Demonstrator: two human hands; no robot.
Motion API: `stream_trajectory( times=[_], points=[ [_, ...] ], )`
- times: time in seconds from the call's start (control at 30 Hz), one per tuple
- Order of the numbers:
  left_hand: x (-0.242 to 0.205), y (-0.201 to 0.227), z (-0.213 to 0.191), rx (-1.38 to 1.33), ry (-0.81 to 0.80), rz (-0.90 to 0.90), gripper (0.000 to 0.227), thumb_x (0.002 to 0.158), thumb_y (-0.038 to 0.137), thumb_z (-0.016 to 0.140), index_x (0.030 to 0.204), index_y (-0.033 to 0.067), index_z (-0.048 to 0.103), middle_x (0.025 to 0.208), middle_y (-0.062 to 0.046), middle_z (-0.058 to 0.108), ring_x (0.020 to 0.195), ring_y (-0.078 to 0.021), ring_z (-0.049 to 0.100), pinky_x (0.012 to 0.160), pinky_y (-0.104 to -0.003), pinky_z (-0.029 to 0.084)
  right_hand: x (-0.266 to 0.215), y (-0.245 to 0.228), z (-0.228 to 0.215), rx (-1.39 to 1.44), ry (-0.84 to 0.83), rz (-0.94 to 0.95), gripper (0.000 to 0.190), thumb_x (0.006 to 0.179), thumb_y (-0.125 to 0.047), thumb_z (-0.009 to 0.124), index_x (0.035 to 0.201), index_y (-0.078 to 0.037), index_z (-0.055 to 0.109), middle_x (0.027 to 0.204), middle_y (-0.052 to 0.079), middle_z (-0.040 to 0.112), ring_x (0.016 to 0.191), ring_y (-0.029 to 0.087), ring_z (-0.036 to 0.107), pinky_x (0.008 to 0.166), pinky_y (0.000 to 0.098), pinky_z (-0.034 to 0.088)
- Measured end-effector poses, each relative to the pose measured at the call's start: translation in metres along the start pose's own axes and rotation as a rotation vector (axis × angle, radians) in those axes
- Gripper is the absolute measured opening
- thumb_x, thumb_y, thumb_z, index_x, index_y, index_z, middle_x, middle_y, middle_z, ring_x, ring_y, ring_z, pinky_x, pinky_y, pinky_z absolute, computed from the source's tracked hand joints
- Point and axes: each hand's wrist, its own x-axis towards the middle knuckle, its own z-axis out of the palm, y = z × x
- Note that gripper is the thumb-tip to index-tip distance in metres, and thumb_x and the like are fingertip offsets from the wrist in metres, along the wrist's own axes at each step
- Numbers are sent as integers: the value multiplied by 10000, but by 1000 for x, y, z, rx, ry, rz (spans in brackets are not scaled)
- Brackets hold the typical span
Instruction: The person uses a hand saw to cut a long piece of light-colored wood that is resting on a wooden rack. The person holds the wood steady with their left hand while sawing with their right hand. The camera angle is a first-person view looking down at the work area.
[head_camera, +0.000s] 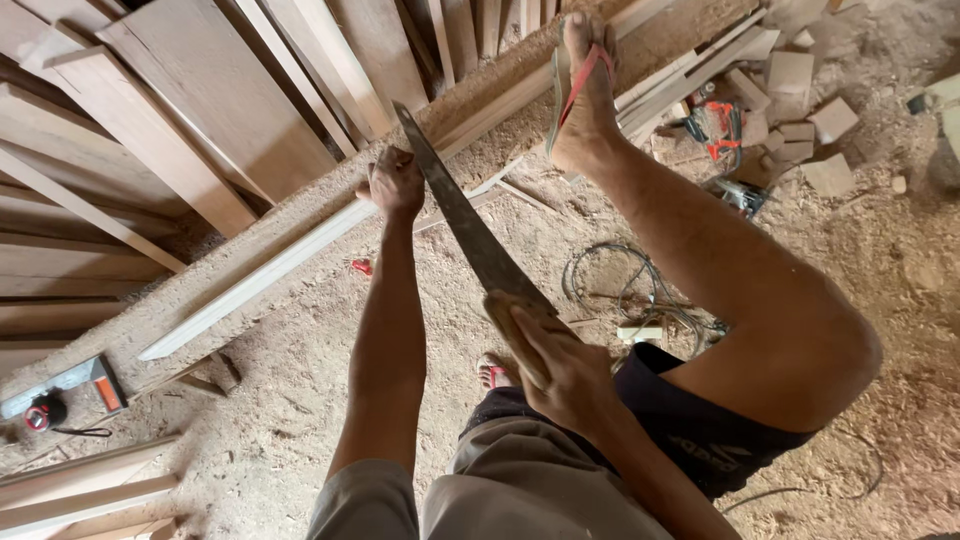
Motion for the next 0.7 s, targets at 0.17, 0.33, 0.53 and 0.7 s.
stream_trajectory(
  times=[0.17, 0.33, 0.53, 0.7],
  points=[
    [10, 2, -1, -9, -1, -30, 136, 971, 354, 606, 916, 244, 663, 975, 41, 747, 892, -173, 614, 983, -481, 302, -9, -23, -1, -52, 36, 17, 724, 866, -77, 719, 1539, -87, 453, 997, 80, 760, 678, 148, 721, 526, 298, 584],
    [8, 15, -16, 35, 17, 4, 201, 1013, 360, 574, 898, 220, 663, 955, 45, 758, 897, -182, 610, 994, -499, 276, 1, -26, 18, -83, -53, 23, 821, 864, -94, 768, 1565, -75, 343, 797, 49, 723, 550, 154, 625, 412, 299, 497],
    [12, -16, 6, 3, -40, 12, 227, 1084, 399, 490, 995, 244, 629, 1008, 25, 718, 862, -184, 618, 941, -449, 366, 12, -31, 37, -107, -44, 30, 1071, 693, -239, 838, 1584, -99, 259, 775, 89, 696, 576, 198, 620, 454, 332, 502],
    [21, -4, 5, 44, 13, 11, 217, 1035, 406, 538, 934, 252, 653, 972, 43, 762, 884, -191, 615, 961, -481, 295, -9, -34, 35, -131, -59, 28, 1041, 811, -178, 895, 1607, -77, 230, 770, 48, 702, 550, 166, 622, 487, 323, 534]
  ],
)
